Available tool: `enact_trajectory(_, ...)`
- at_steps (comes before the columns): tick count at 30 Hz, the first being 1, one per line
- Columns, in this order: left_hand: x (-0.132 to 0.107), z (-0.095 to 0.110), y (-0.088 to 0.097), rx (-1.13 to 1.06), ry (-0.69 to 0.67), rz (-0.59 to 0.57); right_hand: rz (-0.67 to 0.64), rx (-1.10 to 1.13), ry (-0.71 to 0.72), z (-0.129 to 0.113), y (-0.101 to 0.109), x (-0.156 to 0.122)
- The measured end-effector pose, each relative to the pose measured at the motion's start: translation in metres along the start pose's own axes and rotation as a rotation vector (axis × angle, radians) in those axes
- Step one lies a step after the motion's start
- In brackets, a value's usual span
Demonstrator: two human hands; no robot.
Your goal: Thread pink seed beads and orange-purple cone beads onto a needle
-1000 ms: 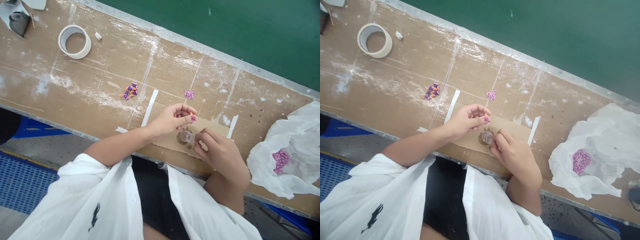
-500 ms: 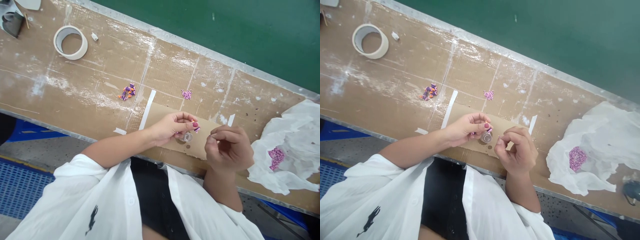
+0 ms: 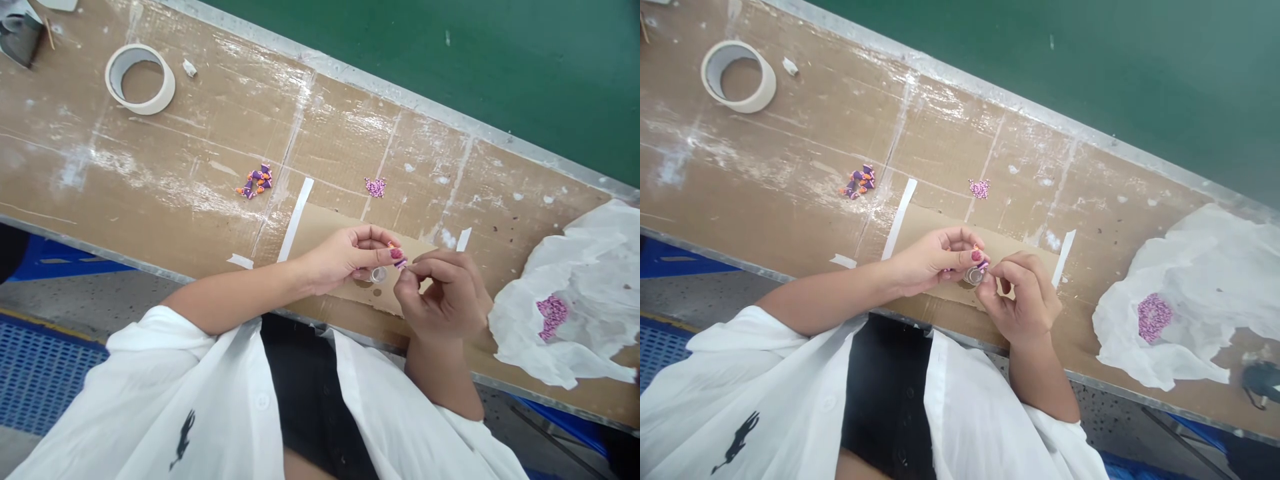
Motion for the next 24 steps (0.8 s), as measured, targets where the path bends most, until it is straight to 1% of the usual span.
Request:
enact_trajectory(9, 0.001, -0.005, 0.001, 0.003, -0.03, 0.023, -0.015, -0.018, 0.011, -0.004, 0.0, 0.002)
enact_trajectory(16, -0.001, -0.011, 0.0, -0.053, -0.004, 0.016, -0.014, -0.012, 0.004, -0.005, 0.0, 0.001)
enact_trajectory(21, -0.002, -0.011, 0.0, -0.061, 0.001, 0.009, 0.003, -0.02, 0.002, -0.001, -0.002, -0.001)
enact_trajectory(24, -0.001, -0.009, 0.001, -0.064, -0.023, -0.019, 0.018, 0.044, 0.009, 0.004, -0.003, -0.003)
Point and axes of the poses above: each hand's wrist, its own x-axis towards the middle knuckle, its own y-axis out of the back of the hand, z = x × y, the point moved 2 cm from there along x, towards the middle knuckle, and after that the axes turned 7 degrees about -z, right-handed, at the moved point
